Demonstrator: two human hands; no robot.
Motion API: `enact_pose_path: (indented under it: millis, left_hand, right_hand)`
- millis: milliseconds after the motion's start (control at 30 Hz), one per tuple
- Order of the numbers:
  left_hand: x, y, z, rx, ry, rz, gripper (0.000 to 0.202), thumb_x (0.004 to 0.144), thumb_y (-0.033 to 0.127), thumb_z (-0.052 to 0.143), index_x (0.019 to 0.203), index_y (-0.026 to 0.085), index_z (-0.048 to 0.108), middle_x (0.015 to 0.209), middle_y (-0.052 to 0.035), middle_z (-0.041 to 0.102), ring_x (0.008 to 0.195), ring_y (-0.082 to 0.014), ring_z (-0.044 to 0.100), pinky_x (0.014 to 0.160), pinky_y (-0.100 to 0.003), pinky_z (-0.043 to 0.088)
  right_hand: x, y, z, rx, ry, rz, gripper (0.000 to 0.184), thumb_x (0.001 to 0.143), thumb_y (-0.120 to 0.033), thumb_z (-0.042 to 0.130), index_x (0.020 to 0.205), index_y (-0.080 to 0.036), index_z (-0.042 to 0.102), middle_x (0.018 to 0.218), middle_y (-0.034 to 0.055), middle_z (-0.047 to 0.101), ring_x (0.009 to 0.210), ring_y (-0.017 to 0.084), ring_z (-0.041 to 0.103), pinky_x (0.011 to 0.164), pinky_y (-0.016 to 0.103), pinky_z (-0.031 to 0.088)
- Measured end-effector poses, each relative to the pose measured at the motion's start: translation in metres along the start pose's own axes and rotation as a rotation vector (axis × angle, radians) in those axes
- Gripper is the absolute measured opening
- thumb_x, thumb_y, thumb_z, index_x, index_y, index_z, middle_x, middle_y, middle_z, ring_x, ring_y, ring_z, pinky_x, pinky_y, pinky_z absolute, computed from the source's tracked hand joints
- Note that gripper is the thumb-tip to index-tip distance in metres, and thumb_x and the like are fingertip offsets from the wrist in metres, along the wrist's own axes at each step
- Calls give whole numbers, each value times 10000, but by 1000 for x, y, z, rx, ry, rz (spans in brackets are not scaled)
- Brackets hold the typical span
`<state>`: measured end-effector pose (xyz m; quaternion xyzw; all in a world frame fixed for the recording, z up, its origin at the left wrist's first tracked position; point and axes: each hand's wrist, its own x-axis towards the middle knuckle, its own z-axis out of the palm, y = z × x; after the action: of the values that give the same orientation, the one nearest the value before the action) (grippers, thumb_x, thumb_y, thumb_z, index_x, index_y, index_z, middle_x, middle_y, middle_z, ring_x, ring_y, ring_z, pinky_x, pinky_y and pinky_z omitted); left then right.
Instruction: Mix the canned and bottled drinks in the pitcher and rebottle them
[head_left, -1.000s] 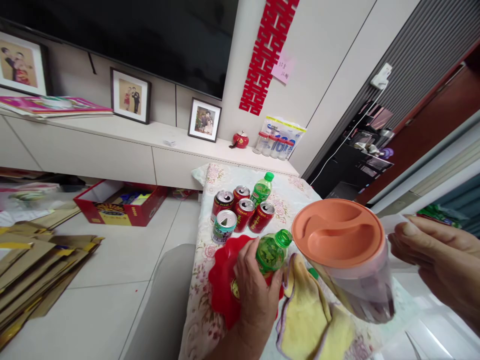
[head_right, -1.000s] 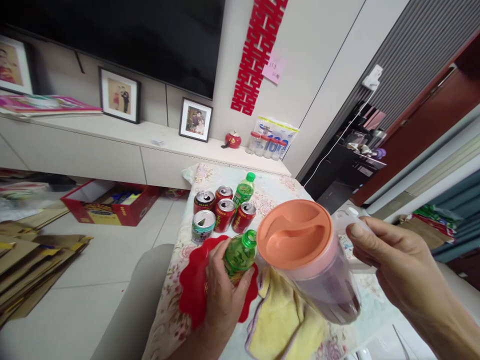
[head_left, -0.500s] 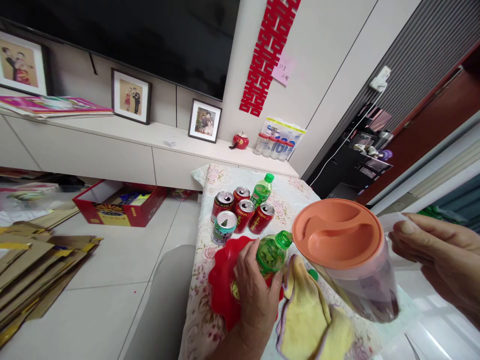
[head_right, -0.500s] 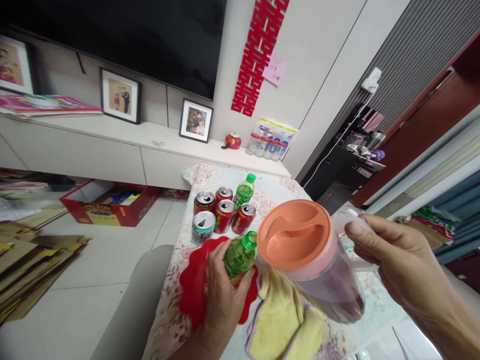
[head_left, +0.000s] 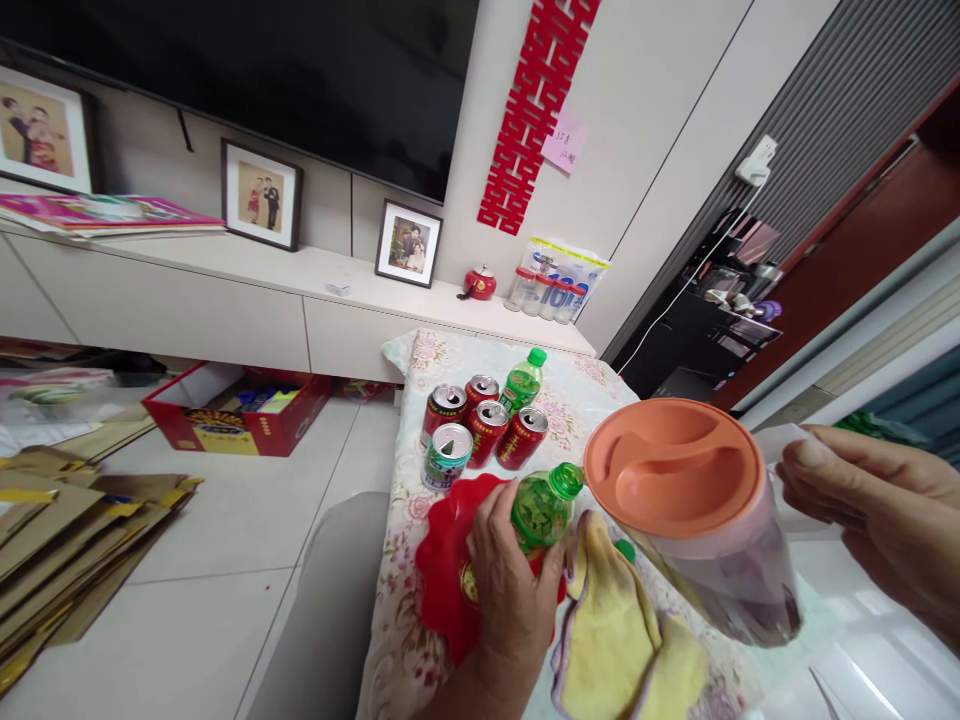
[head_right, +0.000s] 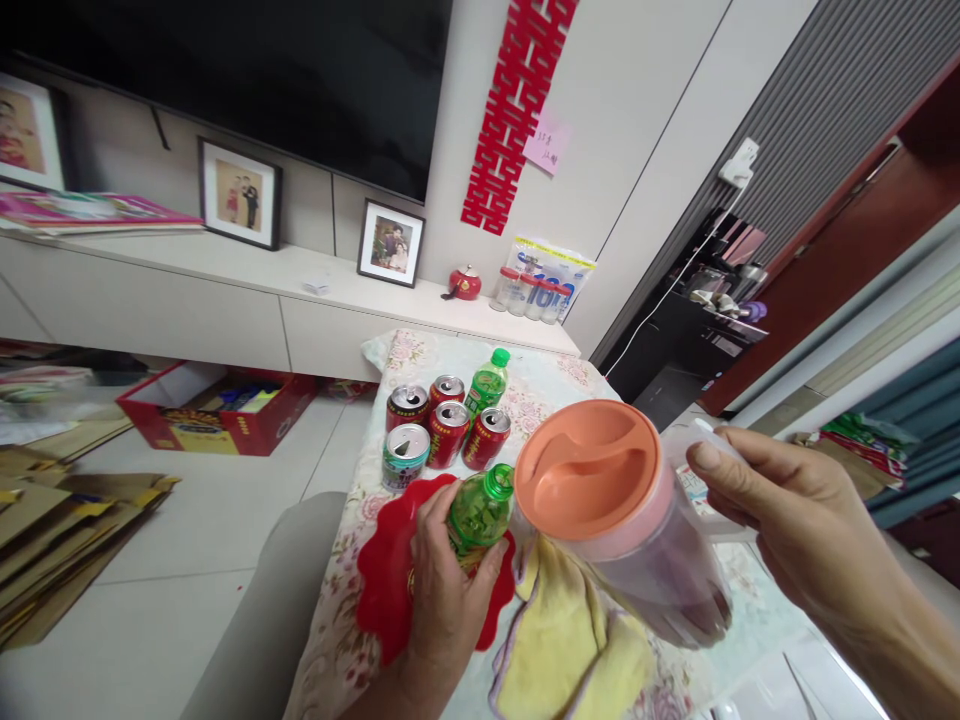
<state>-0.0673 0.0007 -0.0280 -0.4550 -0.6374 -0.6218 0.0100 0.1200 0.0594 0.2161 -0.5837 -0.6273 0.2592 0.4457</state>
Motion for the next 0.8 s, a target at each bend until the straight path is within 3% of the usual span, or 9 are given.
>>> enact_pose_path:
  millis: [400,800]
  left_hand:
    - [1,1,-1,0,-3,-16,637,869,129,687,1460,175,453,1317,-190,637,1204,-358,654,973,-540,593]
    - [0,2,0,-1,6,-17,646,862,136,702,1462,178,465,1326,-184,646,1212,-344,657,981,-511,590]
  right_hand:
    - [3,9,-3,41,-77,18,528,516,-651,958,604,-195,708,592,7,513,568,127,411,506,247,360]
    - [4,9,-7,68,-69,38,498,494,-606,991,648,-201,746,615,21,590,585,141,470,509,240,391]
